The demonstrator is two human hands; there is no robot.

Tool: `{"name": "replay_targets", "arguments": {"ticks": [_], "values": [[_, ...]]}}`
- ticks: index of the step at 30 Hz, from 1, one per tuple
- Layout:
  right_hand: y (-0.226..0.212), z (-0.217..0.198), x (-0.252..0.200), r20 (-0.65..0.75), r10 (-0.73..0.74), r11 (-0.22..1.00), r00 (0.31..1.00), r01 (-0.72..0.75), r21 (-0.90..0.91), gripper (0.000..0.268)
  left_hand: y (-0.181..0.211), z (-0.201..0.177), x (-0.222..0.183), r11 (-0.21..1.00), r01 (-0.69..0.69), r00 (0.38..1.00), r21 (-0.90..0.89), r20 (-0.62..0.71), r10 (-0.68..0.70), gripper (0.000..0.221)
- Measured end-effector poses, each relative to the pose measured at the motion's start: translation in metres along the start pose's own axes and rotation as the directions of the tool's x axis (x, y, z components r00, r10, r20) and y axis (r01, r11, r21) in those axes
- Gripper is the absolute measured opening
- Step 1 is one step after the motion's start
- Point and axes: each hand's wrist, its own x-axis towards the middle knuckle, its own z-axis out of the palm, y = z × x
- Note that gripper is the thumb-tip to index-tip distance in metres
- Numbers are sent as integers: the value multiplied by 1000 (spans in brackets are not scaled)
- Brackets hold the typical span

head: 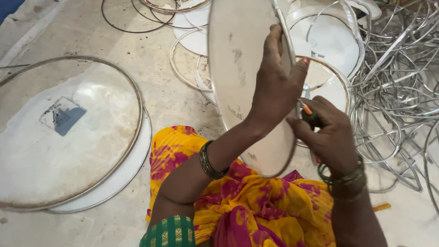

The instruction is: The person sits on the floor and uses pliers to manipulate the metal rims of circular drumheads, using a screwdriver to pry and align the components.

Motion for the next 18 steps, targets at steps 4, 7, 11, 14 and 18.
{"name": "replay_targets", "arguments": {"ticks": [4,7,11,14,18], "values": [[35,-19,-3,71,92,994,993,-96,47,15,-6,-4,-13,992,-91,993,90,78,84,86],[57,-18,0,61,194,974,979,-200,106,20,-18,-25,-12,983,-114,978,146,191,85,78],[79,-28,-6,35,179,980,983,-181,78,14,-35,-70,3,972,207,931,109,283,-230,43],[90,-32,-7,40,154,984,987,-157,88,14,-40,-105,25,921,-113,989,372,-46,140,39],[93,-33,-5,55,174,983,983,-177,39,13,-36,-134,63,797,-446,868,409,-22,497,52]]}}
